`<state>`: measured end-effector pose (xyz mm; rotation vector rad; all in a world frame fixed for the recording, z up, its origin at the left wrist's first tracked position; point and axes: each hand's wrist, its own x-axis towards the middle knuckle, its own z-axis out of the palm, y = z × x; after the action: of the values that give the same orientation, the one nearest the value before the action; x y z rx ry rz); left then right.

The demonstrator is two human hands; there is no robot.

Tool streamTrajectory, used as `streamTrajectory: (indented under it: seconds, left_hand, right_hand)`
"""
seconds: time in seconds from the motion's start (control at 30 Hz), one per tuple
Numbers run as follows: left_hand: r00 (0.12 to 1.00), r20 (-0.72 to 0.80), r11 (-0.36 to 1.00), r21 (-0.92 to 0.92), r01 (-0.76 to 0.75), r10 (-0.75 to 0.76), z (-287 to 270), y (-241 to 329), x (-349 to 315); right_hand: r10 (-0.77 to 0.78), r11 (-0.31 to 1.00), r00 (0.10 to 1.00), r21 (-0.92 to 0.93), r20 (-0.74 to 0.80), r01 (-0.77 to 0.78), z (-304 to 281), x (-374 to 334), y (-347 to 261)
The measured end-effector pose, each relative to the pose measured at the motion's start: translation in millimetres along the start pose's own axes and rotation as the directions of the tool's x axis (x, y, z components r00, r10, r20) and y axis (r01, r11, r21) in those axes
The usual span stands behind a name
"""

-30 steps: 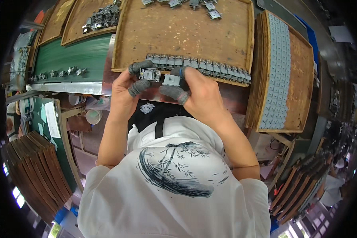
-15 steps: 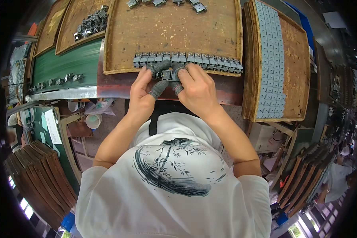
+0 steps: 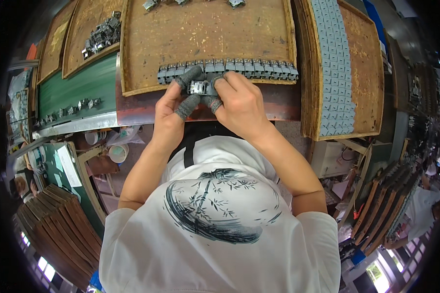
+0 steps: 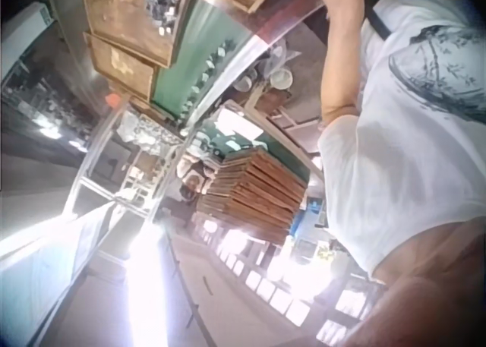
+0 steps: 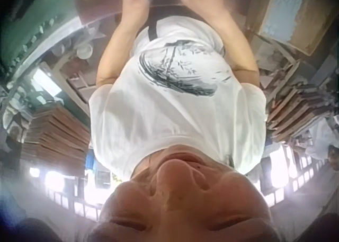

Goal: Assemble small mechanical components and place them into a sorting tray.

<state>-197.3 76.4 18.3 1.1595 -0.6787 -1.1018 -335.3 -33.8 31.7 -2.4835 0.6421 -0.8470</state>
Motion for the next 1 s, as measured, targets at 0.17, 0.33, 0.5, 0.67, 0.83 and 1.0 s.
streamTrajectory:
  seconds: [0.17, 0.33, 0.5, 0.67, 0.83, 1.0]
  left_hand:
    - [0.995, 0.057, 0.996, -0.036, 0.085, -0.083, -6.6, 6.6, 6.2]
    - [0.996, 0.088, 0.928, 0.368, -0.061, 0.031, 2.2, 11.0, 4.7]
    - [0.911, 0.054, 0.618, 0.719, -0.319, 0.408, 7.8, -8.7, 17.3]
    - [0.937, 0.100, 0.807, 0.483, -0.339, 0.335, -0.5, -4.6, 21.3]
    - [0.886, 0.271, 0.707, 0.534, -0.463, 0.376, -1.6, 14.3, 20.9]
    - [0.892, 0.311, 0.689, 0.567, -0.451, 0.328, -5.7, 21.3, 13.3]
  right_hand:
    - [0.062, 0.997, 0.996, 0.034, 0.064, -0.065, -5.9, 4.5, 3.9]
    - [0.063, 0.991, 0.980, 0.106, 0.188, -0.084, -17.3, 3.6, 3.1]
    - [0.077, 0.996, 0.975, 0.024, 0.210, -0.084, -12.6, 4.7, -14.3]
    - [0.209, 0.917, 0.912, 0.252, 0.353, -0.308, -15.8, 13.0, 8.4]
    - [0.209, 0.765, 0.873, 0.482, 0.441, -0.427, -7.3, 4.6, 6.4]
    - [0.140, 0.803, 0.891, 0.476, 0.433, -0.357, -3.1, -0.6, 9.7]
